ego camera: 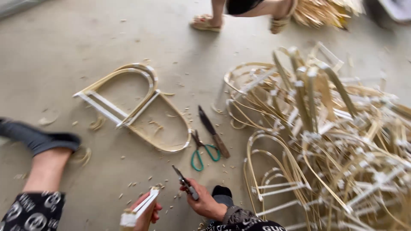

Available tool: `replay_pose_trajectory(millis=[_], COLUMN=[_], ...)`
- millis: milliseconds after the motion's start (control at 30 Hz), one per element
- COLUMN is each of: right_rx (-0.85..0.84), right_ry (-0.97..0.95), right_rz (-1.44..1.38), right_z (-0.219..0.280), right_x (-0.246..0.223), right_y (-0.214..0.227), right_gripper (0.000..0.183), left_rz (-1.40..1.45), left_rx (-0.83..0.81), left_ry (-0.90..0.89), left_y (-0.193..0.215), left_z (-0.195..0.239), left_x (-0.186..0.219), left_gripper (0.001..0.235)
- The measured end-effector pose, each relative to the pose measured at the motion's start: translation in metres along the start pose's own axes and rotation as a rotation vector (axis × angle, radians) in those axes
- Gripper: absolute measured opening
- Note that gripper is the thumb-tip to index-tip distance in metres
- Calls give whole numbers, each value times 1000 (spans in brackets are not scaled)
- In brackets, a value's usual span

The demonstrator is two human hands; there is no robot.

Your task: The recorder is assembling and trimming bamboo components to create curved furniture frames using pruning shears and a knife.

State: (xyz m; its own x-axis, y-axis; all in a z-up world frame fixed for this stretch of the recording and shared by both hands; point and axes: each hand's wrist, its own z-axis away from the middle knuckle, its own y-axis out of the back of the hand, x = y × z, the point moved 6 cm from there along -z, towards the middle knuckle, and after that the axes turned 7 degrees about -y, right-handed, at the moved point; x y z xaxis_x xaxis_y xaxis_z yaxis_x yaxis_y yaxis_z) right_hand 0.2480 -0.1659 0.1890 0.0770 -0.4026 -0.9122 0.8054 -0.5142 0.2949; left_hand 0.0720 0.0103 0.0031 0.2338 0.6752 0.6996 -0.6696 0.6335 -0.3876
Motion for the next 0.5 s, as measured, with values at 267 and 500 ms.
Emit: replay_pose_trajectory(millis=[267,500], right_rx=[-113,-127], right_ry=[14,-284], right_rz=[97,-224], right_z=[-14,-108], right_x=[51,396], right_y=[-6,1], right_gripper=[45,42], left_rz=[117,147], left_rx=[-56,-191], left_ry=[1,-69], left_y=[-67,-93], left_z=[29,33], left_x=[56,79], left_gripper=[38,32])
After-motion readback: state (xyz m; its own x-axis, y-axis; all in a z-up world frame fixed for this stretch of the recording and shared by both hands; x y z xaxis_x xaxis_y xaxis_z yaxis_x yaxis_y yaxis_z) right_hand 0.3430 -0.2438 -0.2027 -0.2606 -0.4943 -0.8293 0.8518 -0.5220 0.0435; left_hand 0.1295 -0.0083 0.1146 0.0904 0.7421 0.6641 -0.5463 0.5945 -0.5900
